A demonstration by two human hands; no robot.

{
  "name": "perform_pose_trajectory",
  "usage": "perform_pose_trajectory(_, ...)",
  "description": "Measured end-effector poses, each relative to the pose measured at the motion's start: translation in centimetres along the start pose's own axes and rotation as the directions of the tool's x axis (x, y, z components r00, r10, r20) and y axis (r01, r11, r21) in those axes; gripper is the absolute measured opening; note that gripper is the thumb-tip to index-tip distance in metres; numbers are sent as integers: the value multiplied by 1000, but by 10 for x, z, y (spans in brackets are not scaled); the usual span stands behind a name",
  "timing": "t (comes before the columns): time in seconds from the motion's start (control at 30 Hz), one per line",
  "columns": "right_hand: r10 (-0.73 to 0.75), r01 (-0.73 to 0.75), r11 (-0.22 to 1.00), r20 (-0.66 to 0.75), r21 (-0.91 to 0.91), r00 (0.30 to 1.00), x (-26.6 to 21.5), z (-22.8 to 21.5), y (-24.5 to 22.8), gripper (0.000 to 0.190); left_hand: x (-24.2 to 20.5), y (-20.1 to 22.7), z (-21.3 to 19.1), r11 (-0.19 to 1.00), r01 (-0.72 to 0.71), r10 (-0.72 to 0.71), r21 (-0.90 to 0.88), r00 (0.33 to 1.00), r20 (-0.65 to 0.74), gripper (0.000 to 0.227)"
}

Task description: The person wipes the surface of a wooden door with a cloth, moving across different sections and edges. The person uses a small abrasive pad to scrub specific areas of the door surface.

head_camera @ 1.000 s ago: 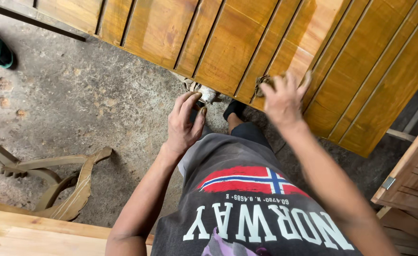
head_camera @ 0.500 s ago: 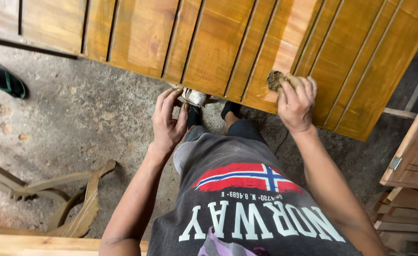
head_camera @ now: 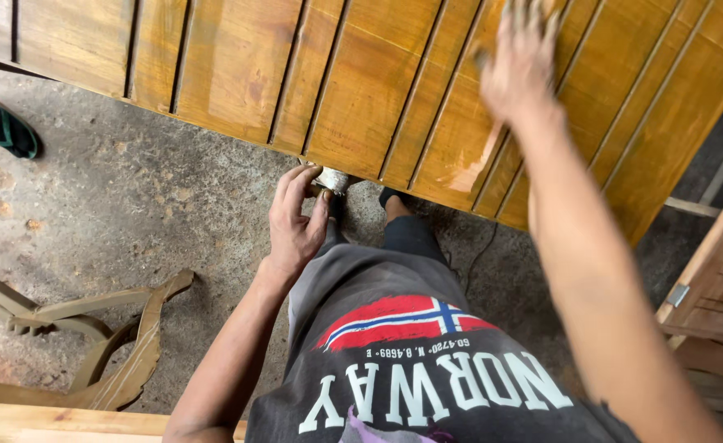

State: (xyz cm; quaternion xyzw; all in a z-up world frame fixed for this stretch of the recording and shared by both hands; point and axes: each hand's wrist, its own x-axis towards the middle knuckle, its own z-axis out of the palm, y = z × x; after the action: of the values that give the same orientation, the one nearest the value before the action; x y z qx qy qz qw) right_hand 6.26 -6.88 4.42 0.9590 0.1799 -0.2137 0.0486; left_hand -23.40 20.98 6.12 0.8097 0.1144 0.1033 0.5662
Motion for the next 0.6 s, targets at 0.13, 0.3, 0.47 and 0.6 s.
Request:
perform_pose_trajectory(0.13,27,-24,998,-65,54,998,6,-14,-15,71,-7,3,2,999,47,-46,4,998,-37,36)
perform_pose_trajectory(0.3,-347,392,910,-267,138,899,-195,68,-63,89,-5,3,3,1000,-16,17,9,998,-57,34)
perform_pose_trajectory(0.47,-199,200,979,31,-39,979,-144,53,-23,76,4,3,4,999,16,-18,-34,999,-47,35)
perform_pose_trajectory(0.6,57,-54,993,-28,110,998,-46,14,-3,73,0,3,2,1000,-14,15,23,1000,-24,35)
